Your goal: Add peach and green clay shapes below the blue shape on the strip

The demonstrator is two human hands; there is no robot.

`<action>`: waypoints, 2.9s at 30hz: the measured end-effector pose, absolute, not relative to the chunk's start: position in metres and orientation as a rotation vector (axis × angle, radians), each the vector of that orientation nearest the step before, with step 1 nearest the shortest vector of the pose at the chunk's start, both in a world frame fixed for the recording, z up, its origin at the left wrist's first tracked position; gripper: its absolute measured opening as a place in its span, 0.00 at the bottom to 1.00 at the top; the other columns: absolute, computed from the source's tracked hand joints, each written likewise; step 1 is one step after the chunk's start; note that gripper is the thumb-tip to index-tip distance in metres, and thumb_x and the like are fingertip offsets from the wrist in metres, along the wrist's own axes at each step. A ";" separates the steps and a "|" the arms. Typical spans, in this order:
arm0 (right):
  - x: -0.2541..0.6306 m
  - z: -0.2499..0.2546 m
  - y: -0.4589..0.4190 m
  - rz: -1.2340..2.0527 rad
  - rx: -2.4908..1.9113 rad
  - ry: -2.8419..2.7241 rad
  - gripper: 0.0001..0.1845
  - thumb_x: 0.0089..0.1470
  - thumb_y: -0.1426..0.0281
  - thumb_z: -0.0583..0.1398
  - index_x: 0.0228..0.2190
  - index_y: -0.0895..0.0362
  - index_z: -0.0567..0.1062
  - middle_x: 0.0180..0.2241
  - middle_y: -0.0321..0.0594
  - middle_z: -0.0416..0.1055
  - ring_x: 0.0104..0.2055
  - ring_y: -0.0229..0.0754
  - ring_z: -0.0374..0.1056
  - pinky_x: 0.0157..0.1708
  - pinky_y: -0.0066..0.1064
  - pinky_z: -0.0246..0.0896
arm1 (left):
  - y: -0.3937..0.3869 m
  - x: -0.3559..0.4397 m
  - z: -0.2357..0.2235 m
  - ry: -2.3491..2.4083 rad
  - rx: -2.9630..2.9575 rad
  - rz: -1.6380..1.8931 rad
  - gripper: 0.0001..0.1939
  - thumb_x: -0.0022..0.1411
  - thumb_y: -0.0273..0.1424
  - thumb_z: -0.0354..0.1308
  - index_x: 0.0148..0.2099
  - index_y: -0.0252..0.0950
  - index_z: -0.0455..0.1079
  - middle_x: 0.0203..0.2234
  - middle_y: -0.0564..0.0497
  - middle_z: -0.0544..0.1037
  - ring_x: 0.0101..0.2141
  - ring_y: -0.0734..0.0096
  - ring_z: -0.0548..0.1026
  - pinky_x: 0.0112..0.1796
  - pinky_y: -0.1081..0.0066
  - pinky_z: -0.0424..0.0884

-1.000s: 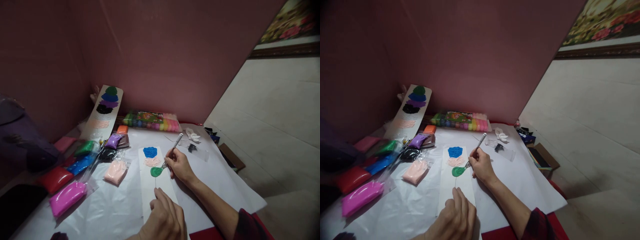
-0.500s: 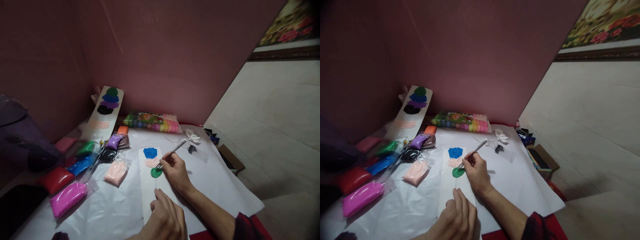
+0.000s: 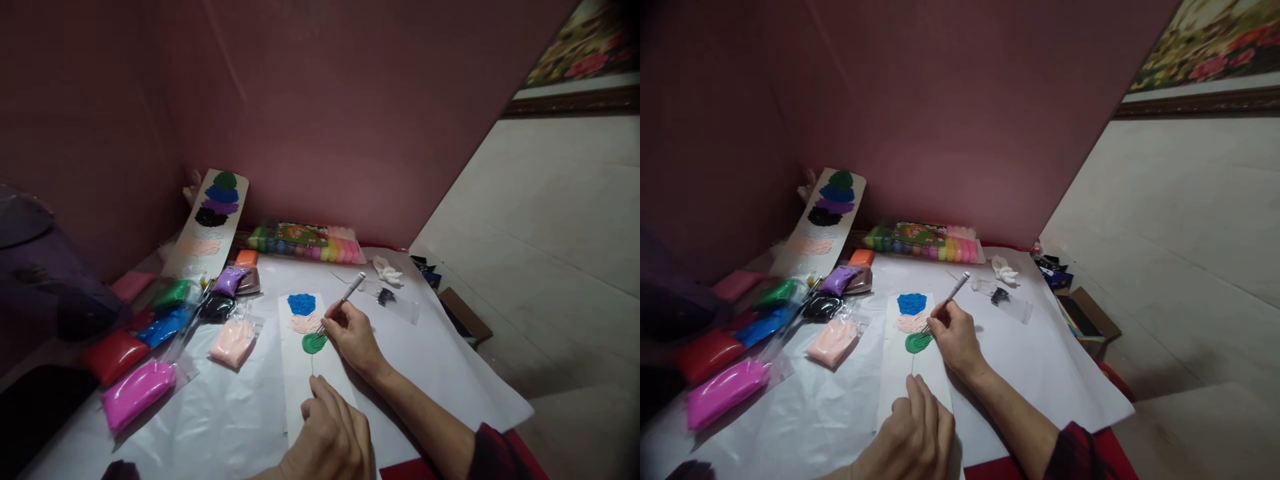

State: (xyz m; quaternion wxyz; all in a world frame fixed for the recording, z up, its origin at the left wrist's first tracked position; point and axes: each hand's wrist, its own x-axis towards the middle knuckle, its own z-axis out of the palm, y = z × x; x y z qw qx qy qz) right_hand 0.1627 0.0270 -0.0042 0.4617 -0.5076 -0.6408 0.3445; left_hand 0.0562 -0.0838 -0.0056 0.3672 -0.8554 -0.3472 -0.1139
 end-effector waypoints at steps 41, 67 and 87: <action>0.157 -0.005 0.017 0.797 -1.235 -1.525 0.05 0.51 0.69 0.59 0.28 0.58 0.69 0.25 0.36 0.69 0.27 0.38 0.65 0.28 0.28 0.61 | -0.083 0.057 -0.006 -0.890 -2.198 -0.280 0.12 0.53 0.28 0.52 0.36 0.23 0.68 0.31 0.29 0.78 0.31 0.47 0.78 0.21 0.68 0.62; 0.164 -0.006 0.026 0.579 -1.365 -1.579 0.03 0.51 0.71 0.56 0.28 0.57 0.68 0.25 0.37 0.70 0.26 0.38 0.65 0.29 0.29 0.59 | -0.083 0.056 -0.002 -0.880 -2.220 -0.288 0.12 0.54 0.27 0.51 0.36 0.23 0.70 0.31 0.29 0.78 0.31 0.48 0.78 0.20 0.68 0.63; 0.160 -0.005 0.017 0.667 -1.261 -1.557 0.03 0.50 0.71 0.58 0.28 0.58 0.69 0.23 0.35 0.69 0.24 0.36 0.64 0.26 0.27 0.60 | -0.082 0.057 -0.003 -0.882 -2.204 -0.311 0.11 0.52 0.25 0.49 0.35 0.22 0.69 0.30 0.28 0.78 0.30 0.45 0.78 0.20 0.67 0.63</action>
